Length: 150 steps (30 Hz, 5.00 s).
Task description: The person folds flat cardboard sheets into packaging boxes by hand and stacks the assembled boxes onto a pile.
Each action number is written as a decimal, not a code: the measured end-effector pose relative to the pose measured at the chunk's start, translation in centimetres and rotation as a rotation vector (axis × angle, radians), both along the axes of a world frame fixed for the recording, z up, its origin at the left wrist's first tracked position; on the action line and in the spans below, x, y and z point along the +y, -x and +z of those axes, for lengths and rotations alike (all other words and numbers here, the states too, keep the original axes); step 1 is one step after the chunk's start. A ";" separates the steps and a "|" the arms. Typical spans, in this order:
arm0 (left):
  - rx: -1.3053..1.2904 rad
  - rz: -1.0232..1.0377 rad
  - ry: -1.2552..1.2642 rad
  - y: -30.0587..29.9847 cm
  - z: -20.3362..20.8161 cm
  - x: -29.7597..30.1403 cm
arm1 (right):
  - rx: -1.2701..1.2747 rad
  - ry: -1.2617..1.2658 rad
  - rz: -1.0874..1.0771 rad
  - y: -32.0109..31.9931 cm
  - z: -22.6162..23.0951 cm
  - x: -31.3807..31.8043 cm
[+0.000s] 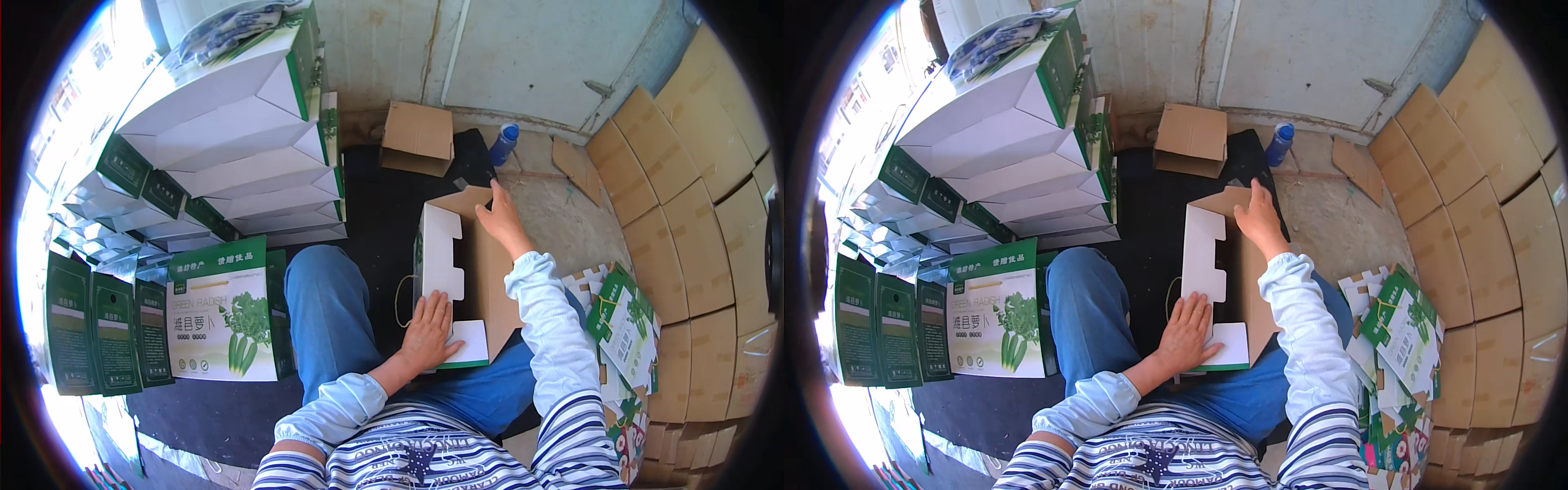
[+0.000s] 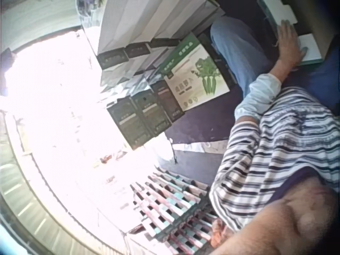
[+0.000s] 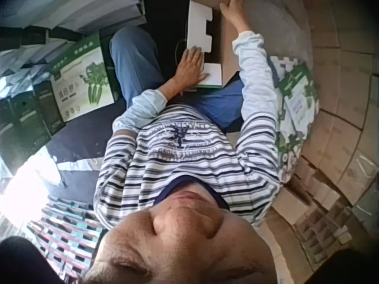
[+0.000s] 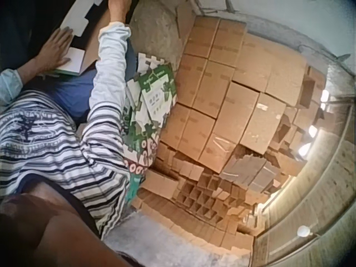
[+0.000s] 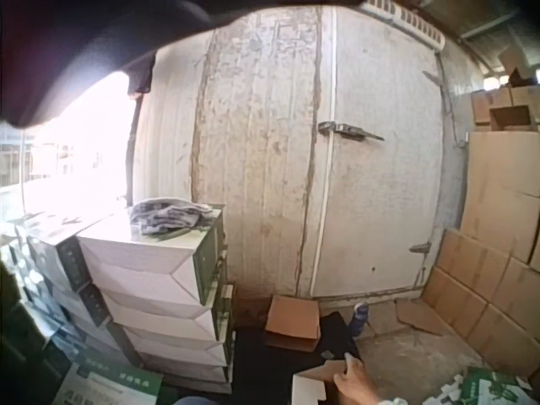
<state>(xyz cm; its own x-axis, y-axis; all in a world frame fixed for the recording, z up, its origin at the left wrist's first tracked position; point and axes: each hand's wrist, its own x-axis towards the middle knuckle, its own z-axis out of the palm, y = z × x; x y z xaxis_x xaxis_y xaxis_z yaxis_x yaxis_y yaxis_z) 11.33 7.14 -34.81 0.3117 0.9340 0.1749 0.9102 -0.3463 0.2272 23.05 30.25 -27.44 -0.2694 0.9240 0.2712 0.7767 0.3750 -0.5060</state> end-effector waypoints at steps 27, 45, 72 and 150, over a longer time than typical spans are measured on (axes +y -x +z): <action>-0.148 0.041 0.203 -6.1 2.0 -0.7 | -1.168 0.057 0.264 0.7 0.7 -0.1; -0.181 -0.034 0.143 1.3 4.9 -1.0 | -0.603 0.506 0.094 -5.9 4.4 0.3; 0.003 0.273 -0.129 5.9 0.4 2.3 | -0.373 0.002 0.032 -2.2 -5.3 -3.2; -1.719 0.742 0.433 17.0 -6.5 3.3 | 1.013 1.096 -0.080 -10.2 -11.5 -2.6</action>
<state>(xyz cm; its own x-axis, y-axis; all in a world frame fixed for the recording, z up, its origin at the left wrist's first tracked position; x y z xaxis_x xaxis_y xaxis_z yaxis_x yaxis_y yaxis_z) -5.71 10.47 -41.27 -0.3392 0.8362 -0.4309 -0.4367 0.2657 0.8595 33.30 27.64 -38.99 -0.3361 0.7896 -0.5134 -0.0673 -0.5639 -0.8231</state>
